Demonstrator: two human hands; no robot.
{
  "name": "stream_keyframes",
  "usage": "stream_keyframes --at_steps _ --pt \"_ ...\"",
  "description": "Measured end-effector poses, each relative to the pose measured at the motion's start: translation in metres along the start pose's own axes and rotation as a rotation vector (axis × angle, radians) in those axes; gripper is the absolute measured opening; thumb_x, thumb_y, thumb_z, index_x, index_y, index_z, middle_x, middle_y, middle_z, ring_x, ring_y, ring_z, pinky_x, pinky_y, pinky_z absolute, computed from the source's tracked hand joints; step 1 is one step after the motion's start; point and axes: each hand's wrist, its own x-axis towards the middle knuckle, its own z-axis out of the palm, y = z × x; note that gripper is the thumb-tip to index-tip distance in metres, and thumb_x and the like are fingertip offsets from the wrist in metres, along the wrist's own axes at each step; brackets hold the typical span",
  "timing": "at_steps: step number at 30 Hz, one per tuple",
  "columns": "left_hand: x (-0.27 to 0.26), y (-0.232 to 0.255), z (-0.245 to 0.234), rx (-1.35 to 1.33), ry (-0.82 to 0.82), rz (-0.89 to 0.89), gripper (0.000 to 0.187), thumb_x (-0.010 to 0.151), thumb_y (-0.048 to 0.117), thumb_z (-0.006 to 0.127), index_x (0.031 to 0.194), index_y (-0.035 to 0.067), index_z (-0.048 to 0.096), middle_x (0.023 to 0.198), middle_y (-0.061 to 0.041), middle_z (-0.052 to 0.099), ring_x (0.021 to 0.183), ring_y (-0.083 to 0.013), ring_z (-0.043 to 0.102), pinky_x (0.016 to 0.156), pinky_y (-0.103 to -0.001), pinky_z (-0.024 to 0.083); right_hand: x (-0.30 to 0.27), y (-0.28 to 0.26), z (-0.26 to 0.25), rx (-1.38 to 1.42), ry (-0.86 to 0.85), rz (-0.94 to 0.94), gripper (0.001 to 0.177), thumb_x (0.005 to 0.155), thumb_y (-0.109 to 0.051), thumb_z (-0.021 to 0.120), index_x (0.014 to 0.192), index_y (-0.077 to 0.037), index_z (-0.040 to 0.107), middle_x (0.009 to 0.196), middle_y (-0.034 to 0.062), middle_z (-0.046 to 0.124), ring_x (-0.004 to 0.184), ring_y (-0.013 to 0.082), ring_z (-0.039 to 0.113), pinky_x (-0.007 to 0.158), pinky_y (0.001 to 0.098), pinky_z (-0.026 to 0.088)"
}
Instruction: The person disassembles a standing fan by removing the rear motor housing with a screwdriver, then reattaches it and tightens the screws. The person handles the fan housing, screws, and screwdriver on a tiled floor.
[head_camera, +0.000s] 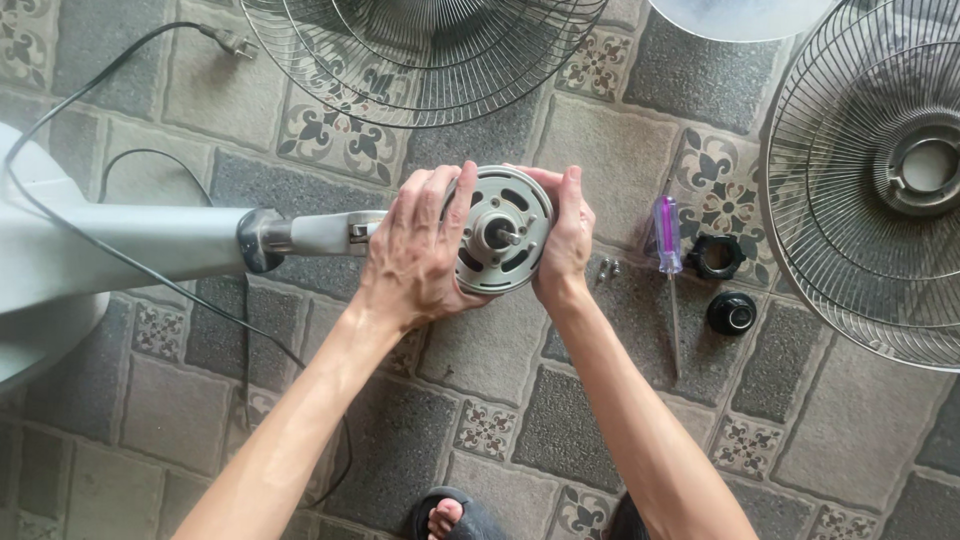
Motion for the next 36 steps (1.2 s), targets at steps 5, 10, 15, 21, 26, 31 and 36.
stream_keyframes --at_steps 5,10,15,21,26,31,36 --pt "-0.001 -0.003 0.001 0.0 0.008 0.014 0.126 0.071 0.071 0.084 0.154 -0.008 0.03 0.141 -0.023 0.044 0.131 -0.0392 0.046 0.108 -0.05 0.05 0.001 0.0 0.003 0.015 -0.002 -0.026 0.061 0.111 -0.045 0.035 0.113 0.006 0.069 0.114 0.0183 0.075 0.104 0.0228 0.072 0.098 0.0362 0.058" --pt "-0.001 -0.005 0.002 -0.014 -0.008 0.026 0.125 0.074 0.072 0.08 0.155 -0.008 0.03 0.143 -0.023 0.043 0.133 -0.0386 0.046 0.112 -0.05 0.049 0.001 -0.002 0.0 0.015 -0.053 -0.017 0.043 0.11 -0.035 0.046 0.111 0.002 0.069 0.108 0.0156 0.074 0.096 0.0198 0.071 0.092 0.0356 0.06" --pt "0.0 -0.005 0.001 -0.03 -0.025 0.011 0.134 0.069 0.083 0.076 0.156 -0.006 0.026 0.143 -0.023 0.042 0.132 -0.0387 0.045 0.112 -0.052 0.047 0.004 -0.002 0.001 0.028 -0.082 -0.029 0.031 0.109 -0.026 0.05 0.108 0.0 0.067 0.112 0.0128 0.073 0.099 0.0164 0.07 0.093 0.0325 0.059" --pt "0.0 -0.003 -0.002 -0.024 -0.037 -0.003 0.14 0.059 0.082 0.082 0.157 -0.001 0.027 0.144 -0.021 0.041 0.132 -0.0383 0.045 0.111 -0.053 0.048 0.004 -0.005 0.002 0.048 -0.091 -0.02 0.029 0.109 -0.024 0.05 0.11 0.0 0.066 0.112 0.0136 0.073 0.1 0.0161 0.07 0.094 0.032 0.058" --pt "0.0 -0.006 0.003 -0.038 -0.009 0.014 0.144 0.053 0.075 0.091 0.157 -0.002 0.027 0.143 -0.022 0.042 0.131 -0.0386 0.046 0.109 -0.053 0.05 0.004 -0.006 0.002 0.036 -0.087 0.002 0.031 0.109 -0.025 0.049 0.111 0.0 0.067 0.111 0.0136 0.073 0.099 0.0163 0.07 0.094 0.0321 0.058" --pt "-0.001 -0.006 0.004 -0.023 0.02 0.03 0.144 0.052 0.074 0.091 0.156 -0.003 0.029 0.142 -0.022 0.044 0.129 -0.0387 0.047 0.106 -0.053 0.052 0.001 -0.02 -0.011 -0.136 0.004 -0.049 0.033 0.106 -0.028 0.049 0.112 -0.001 0.069 0.111 0.0122 0.076 0.1 0.0178 0.073 0.095 0.0321 0.06" --pt "-0.003 -0.008 0.008 -0.007 0.053 0.057 0.144 0.053 0.075 0.091 0.156 -0.004 0.029 0.142 -0.022 0.044 0.13 -0.0383 0.048 0.106 -0.052 0.054 -0.018 -0.058 -0.085 -0.529 0.314 -0.335 0.022 0.109 -0.02 0.058 0.115 -0.001 0.07 0.098 0.0095 0.074 0.087 0.0161 0.069 0.081 0.0299 0.058"
